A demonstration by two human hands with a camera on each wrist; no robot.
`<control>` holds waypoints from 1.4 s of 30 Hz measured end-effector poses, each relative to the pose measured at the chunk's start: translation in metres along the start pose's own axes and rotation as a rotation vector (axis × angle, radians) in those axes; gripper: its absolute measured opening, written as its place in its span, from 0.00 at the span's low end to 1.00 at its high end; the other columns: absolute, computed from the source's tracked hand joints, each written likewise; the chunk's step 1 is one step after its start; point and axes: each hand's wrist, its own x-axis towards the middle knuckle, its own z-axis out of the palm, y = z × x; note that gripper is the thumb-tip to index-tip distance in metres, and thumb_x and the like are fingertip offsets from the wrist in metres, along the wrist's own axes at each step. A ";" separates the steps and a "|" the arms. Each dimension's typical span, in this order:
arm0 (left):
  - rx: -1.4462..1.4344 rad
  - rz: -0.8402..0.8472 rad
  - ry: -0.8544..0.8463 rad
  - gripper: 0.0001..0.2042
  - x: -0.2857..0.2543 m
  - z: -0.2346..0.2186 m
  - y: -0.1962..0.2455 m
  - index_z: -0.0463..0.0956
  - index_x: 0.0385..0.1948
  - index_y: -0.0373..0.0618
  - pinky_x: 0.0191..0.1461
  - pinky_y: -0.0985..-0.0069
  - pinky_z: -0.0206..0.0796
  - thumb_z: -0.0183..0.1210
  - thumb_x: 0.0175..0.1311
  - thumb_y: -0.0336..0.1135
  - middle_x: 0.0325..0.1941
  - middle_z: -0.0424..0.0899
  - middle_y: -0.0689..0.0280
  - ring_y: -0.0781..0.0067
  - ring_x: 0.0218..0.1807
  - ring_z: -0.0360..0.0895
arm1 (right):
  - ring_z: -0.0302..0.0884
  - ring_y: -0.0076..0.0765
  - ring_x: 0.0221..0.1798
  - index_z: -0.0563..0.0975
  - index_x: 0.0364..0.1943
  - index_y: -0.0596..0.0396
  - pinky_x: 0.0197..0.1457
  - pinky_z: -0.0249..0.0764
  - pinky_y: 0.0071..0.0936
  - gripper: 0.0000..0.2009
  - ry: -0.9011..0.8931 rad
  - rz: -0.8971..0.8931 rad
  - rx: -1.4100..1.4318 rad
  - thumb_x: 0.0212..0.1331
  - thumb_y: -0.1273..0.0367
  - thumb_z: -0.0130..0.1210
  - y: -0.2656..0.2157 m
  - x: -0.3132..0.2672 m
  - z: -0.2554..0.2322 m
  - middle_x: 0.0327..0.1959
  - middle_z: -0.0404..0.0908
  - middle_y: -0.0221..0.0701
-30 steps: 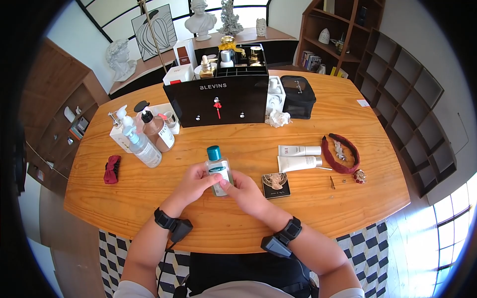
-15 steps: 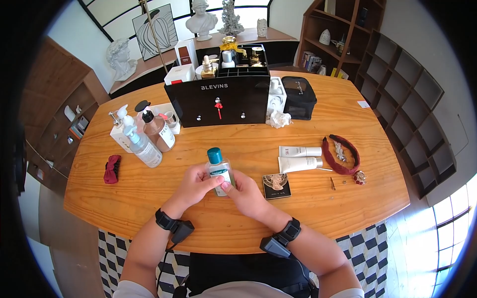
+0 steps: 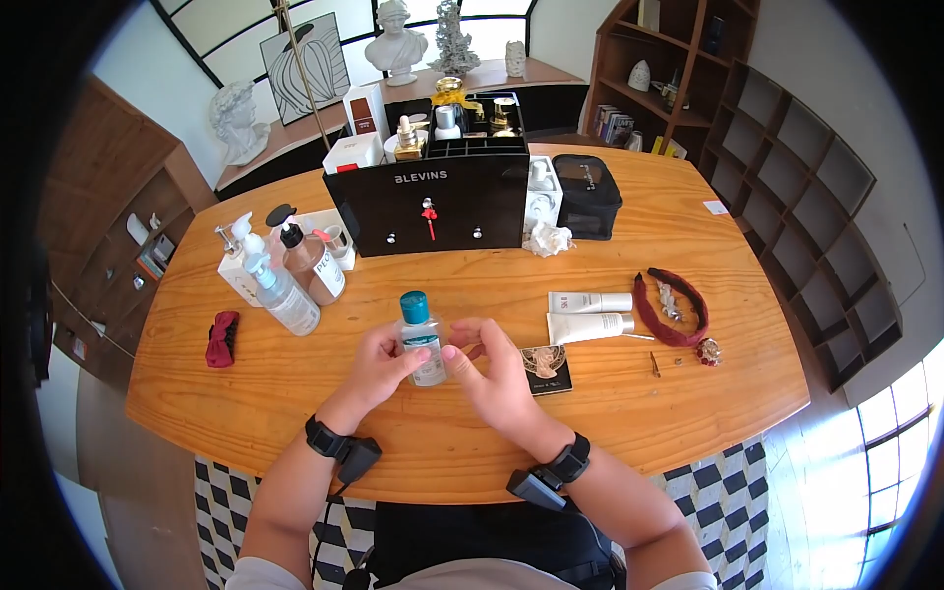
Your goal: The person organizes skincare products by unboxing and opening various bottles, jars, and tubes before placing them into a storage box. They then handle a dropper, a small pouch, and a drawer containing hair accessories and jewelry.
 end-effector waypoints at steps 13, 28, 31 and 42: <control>0.072 0.105 -0.179 0.22 0.001 0.009 0.001 0.74 0.57 0.43 0.54 0.71 0.70 0.63 0.64 0.41 0.50 0.79 0.65 0.75 0.52 0.75 | 0.76 0.37 0.54 0.75 0.53 0.58 0.54 0.73 0.32 0.23 -0.076 -0.057 -0.063 0.58 0.62 0.70 -0.002 0.001 -0.006 0.49 0.79 0.36; -0.018 -0.142 -0.302 0.28 -0.002 0.009 0.004 0.60 0.67 0.47 0.53 0.72 0.71 0.60 0.68 0.38 0.49 0.74 0.67 0.74 0.45 0.77 | 0.75 0.43 0.53 0.75 0.53 0.60 0.55 0.72 0.36 0.25 -0.095 -0.106 -0.156 0.57 0.61 0.71 -0.012 0.002 -0.006 0.47 0.78 0.38; 0.144 0.050 -0.251 0.25 0.000 0.012 -0.004 0.64 0.62 0.46 0.48 0.73 0.71 0.61 0.64 0.35 0.45 0.74 0.67 0.73 0.42 0.76 | 0.74 0.43 0.51 0.75 0.52 0.60 0.54 0.72 0.35 0.26 -0.076 -0.157 -0.210 0.56 0.60 0.72 -0.012 0.000 -0.005 0.45 0.77 0.39; 0.471 0.049 -0.095 0.24 -0.001 0.022 0.015 0.67 0.52 0.41 0.51 0.72 0.71 0.71 0.59 0.37 0.48 0.80 0.58 0.70 0.49 0.79 | 0.76 0.25 0.43 0.73 0.55 0.60 0.47 0.74 0.25 0.21 -0.049 0.215 0.129 0.62 0.67 0.66 -0.007 -0.003 0.002 0.42 0.79 0.33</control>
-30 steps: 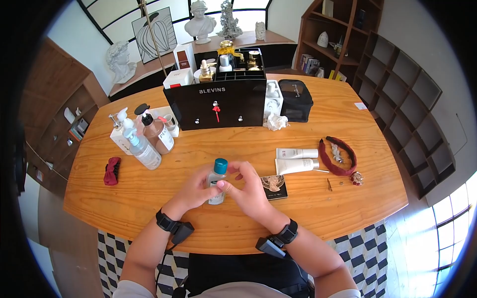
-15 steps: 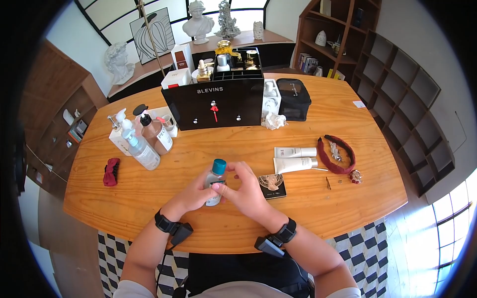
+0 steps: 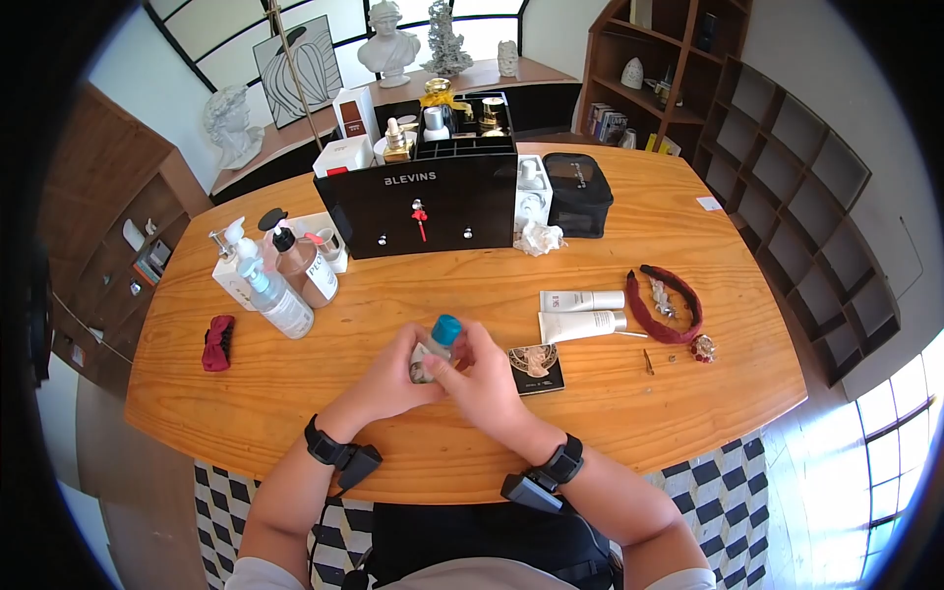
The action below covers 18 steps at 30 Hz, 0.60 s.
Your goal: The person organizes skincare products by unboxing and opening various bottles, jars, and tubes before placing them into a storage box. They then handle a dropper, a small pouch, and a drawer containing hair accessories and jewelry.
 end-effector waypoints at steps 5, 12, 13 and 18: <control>-0.330 -0.001 -0.003 0.24 0.005 0.003 -0.017 0.67 0.55 0.40 0.53 0.71 0.71 0.68 0.65 0.42 0.48 0.80 0.56 0.68 0.50 0.79 | 0.75 0.20 0.43 0.72 0.55 0.63 0.47 0.75 0.22 0.15 0.123 -0.081 0.304 0.69 0.71 0.58 0.007 0.008 0.003 0.41 0.80 0.31; -0.142 0.077 0.023 0.24 0.005 0.001 -0.019 0.68 0.57 0.40 0.55 0.72 0.71 0.67 0.67 0.41 0.51 0.80 0.60 0.70 0.52 0.78 | 0.79 0.36 0.43 0.73 0.56 0.64 0.49 0.76 0.31 0.14 0.194 -0.191 -0.263 0.74 0.68 0.50 -0.013 0.006 -0.013 0.43 0.80 0.40; -0.132 0.082 0.024 0.24 0.005 0.000 -0.019 0.68 0.58 0.40 0.56 0.73 0.71 0.67 0.67 0.39 0.52 0.79 0.61 0.72 0.53 0.77 | 0.79 0.40 0.42 0.73 0.56 0.64 0.49 0.76 0.32 0.14 0.213 -0.241 -0.380 0.74 0.68 0.49 -0.018 0.005 -0.013 0.42 0.80 0.42; -0.013 0.087 0.031 0.25 0.005 -0.003 -0.015 0.69 0.61 0.39 0.57 0.72 0.71 0.67 0.66 0.38 0.54 0.81 0.59 0.70 0.54 0.78 | 0.80 0.59 0.42 0.74 0.53 0.63 0.47 0.77 0.43 0.12 0.227 -0.386 -0.537 0.71 0.70 0.49 -0.017 0.007 -0.018 0.43 0.80 0.50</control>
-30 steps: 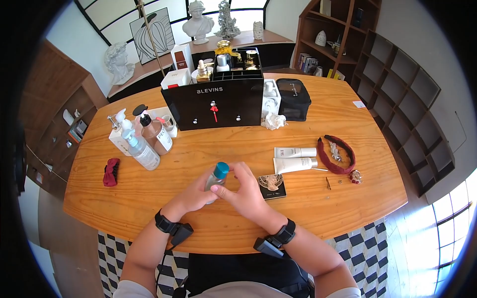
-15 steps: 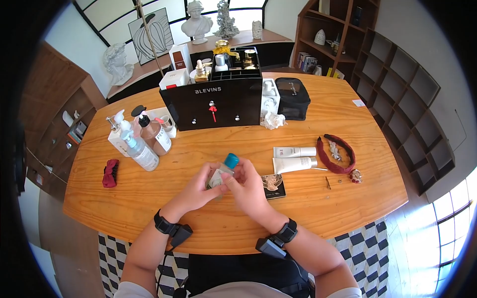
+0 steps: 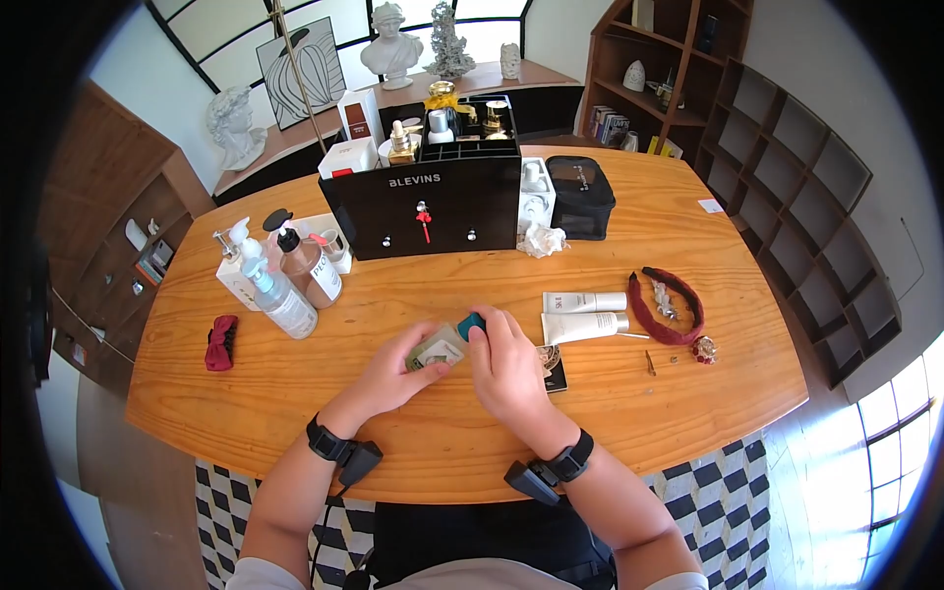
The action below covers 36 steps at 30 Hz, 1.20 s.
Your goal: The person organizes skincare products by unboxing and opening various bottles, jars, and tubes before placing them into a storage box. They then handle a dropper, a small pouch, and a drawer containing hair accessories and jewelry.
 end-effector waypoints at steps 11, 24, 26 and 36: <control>0.108 0.073 0.018 0.26 -0.002 0.000 -0.005 0.71 0.61 0.35 0.59 0.69 0.72 0.67 0.66 0.39 0.56 0.81 0.53 0.61 0.56 0.80 | 0.79 0.64 0.32 0.71 0.46 0.60 0.36 0.75 0.51 0.07 -0.085 -0.029 -0.128 0.68 0.72 0.48 -0.001 0.002 -0.009 0.33 0.80 0.52; -0.030 -0.018 -0.093 0.26 -0.003 -0.001 -0.004 0.69 0.63 0.35 0.61 0.73 0.70 0.65 0.68 0.36 0.56 0.80 0.59 0.71 0.58 0.76 | 0.78 0.65 0.31 0.72 0.41 0.60 0.36 0.74 0.53 0.06 -0.114 0.023 -0.129 0.70 0.71 0.46 0.004 0.000 -0.011 0.29 0.80 0.53; -0.031 -0.026 -0.098 0.25 -0.002 -0.001 -0.002 0.69 0.63 0.35 0.61 0.74 0.69 0.65 0.68 0.36 0.56 0.80 0.59 0.71 0.58 0.76 | 0.78 0.66 0.32 0.72 0.41 0.60 0.36 0.74 0.54 0.07 -0.115 0.038 -0.120 0.70 0.70 0.45 0.006 0.000 -0.010 0.29 0.80 0.54; -0.021 0.024 -0.071 0.25 -0.002 -0.002 0.001 0.70 0.61 0.36 0.57 0.70 0.72 0.65 0.67 0.38 0.54 0.82 0.54 0.64 0.53 0.81 | 0.78 0.65 0.32 0.72 0.41 0.60 0.36 0.75 0.53 0.07 -0.103 0.035 -0.149 0.70 0.69 0.46 0.008 -0.001 -0.009 0.28 0.80 0.52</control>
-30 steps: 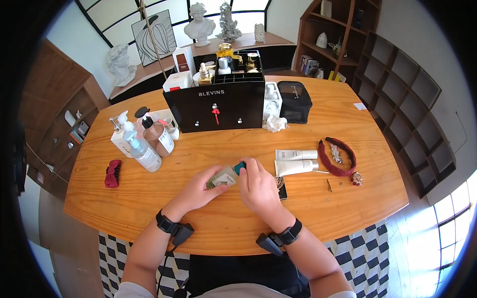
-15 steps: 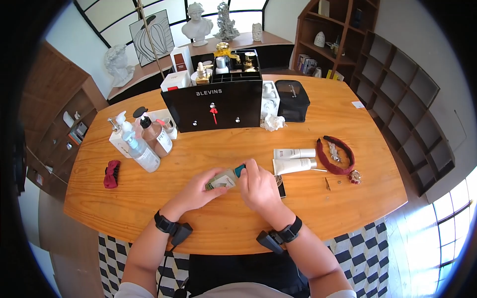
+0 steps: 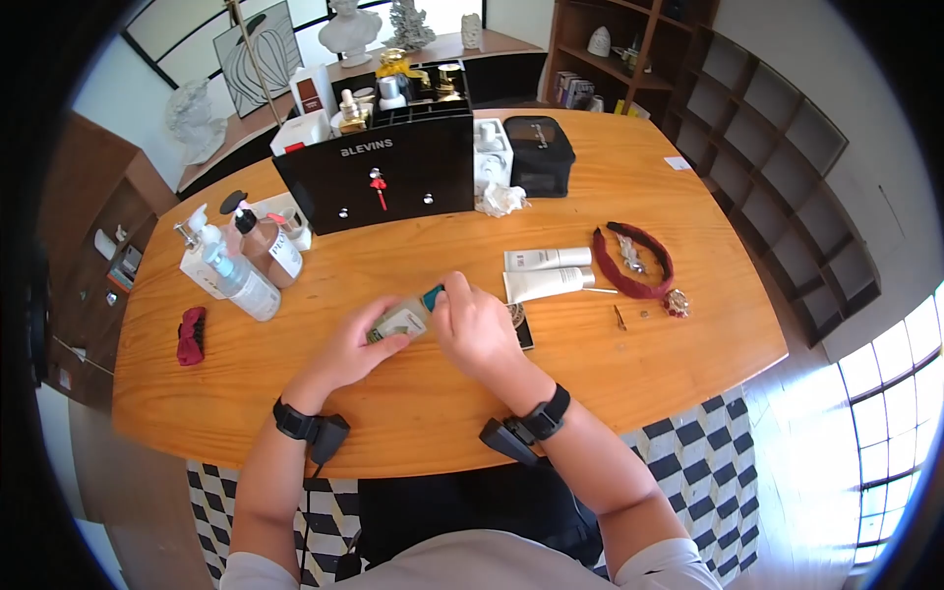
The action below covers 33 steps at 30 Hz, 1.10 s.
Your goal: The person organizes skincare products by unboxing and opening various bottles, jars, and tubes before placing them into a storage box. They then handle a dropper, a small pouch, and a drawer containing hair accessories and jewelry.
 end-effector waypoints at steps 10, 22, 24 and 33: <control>-0.018 -0.046 -0.024 0.24 0.001 -0.002 0.000 0.69 0.61 0.37 0.59 0.72 0.69 0.65 0.68 0.38 0.54 0.81 0.59 0.69 0.54 0.77 | 0.66 0.35 0.19 0.76 0.46 0.59 0.25 0.63 0.31 0.13 -0.130 0.414 0.850 0.72 0.66 0.40 0.016 0.011 -0.005 0.19 0.71 0.32; -0.369 -0.114 -0.003 0.26 0.001 0.004 -0.006 0.62 0.66 0.40 0.60 0.74 0.68 0.59 0.73 0.41 0.58 0.74 0.65 0.76 0.57 0.72 | 0.61 0.19 0.24 0.76 0.47 0.52 0.27 0.57 0.20 0.17 -0.208 0.703 1.451 0.76 0.54 0.47 0.016 0.010 0.006 0.25 0.68 0.21; -0.334 -0.113 0.023 0.25 0.000 0.005 -0.002 0.62 0.65 0.40 0.61 0.73 0.68 0.59 0.74 0.41 0.57 0.74 0.65 0.75 0.58 0.72 | 0.66 0.18 0.29 0.76 0.46 0.54 0.32 0.61 0.19 0.15 -0.156 0.562 1.225 0.73 0.56 0.53 0.015 0.008 0.013 0.29 0.73 0.21; -0.275 -0.072 -0.089 0.25 -0.002 0.016 -0.003 0.62 0.67 0.42 0.66 0.70 0.65 0.57 0.75 0.42 0.60 0.75 0.63 0.71 0.62 0.72 | 0.76 0.21 0.50 0.80 0.49 0.57 0.58 0.69 0.25 0.12 -0.156 0.440 1.214 0.68 0.64 0.62 0.020 0.000 0.021 0.46 0.84 0.26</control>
